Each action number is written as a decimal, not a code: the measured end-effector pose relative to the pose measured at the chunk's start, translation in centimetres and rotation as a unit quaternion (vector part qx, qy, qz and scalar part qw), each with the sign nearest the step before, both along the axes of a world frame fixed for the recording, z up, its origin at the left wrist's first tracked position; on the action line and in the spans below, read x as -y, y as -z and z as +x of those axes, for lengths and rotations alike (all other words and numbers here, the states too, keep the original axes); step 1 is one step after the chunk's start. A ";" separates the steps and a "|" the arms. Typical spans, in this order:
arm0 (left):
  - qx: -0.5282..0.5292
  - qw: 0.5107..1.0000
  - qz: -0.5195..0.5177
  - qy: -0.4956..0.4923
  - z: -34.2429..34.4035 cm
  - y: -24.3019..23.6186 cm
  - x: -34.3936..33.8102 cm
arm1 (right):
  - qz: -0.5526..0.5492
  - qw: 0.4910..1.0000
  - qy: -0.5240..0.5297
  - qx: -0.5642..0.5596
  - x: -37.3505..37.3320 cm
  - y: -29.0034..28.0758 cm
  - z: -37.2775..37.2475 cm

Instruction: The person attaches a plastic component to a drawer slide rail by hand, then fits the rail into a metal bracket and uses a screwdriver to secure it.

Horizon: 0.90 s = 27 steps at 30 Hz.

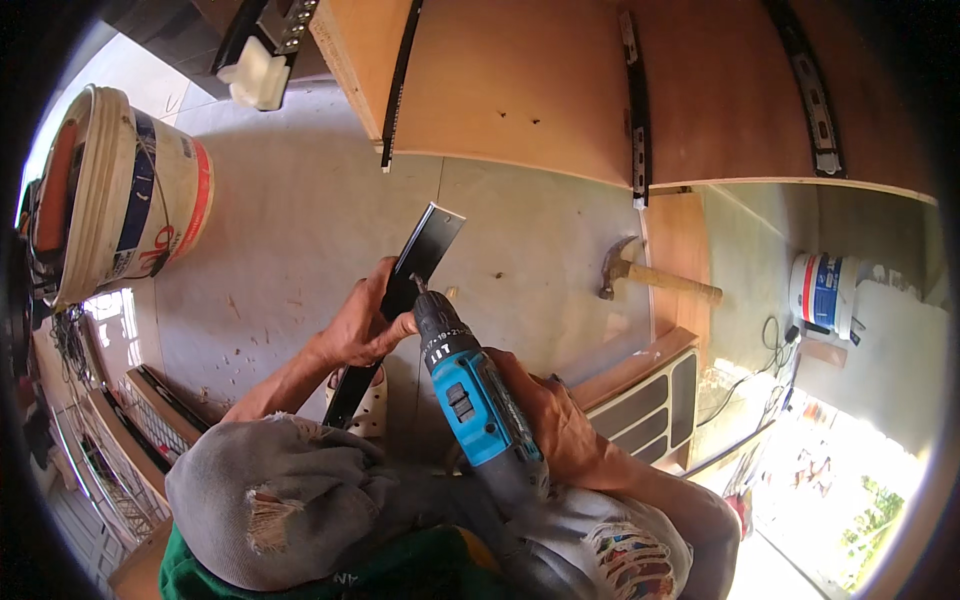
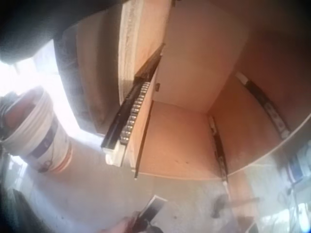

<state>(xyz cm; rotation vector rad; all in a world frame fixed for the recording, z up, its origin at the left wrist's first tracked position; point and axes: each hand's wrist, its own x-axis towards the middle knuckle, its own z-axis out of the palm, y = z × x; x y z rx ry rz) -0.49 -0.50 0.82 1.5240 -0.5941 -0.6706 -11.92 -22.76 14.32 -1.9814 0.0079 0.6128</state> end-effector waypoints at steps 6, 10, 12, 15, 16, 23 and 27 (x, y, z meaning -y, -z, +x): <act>0.017 1.000 -0.021 -0.015 0.2 0.6 -0.1 | 0.116 0.989 0.065 -0.058 0.6 2.0 -1.3; -0.047 0.998 -0.020 -0.022 0.1 0.4 0.1 | 0.077 0.992 0.048 -0.091 0.5 1.1 -0.8; -0.030 0.999 -0.011 -0.027 -0.1 0.8 -0.3 | 0.098 0.989 0.058 -0.096 0.4 1.9 -1.0; 0.004 1.000 -0.006 -0.017 0.1 0.5 -0.3 | 0.106 0.988 0.066 -0.089 0.5 1.8 -1.3; 0.022 1.000 -0.002 -0.004 0.2 0.4 -0.1 | 0.102 0.990 0.062 -0.077 0.6 1.6 -1.4; 0.001 1.000 -0.004 -0.006 0.0 0.3 -0.6 | 0.026 1.000 0.007 -0.013 -0.3 0.2 0.0; -0.005 1.000 0.003 -0.011 -0.2 0.8 -0.3 | 0.028 0.999 0.010 -0.012 0.0 0.5 -0.2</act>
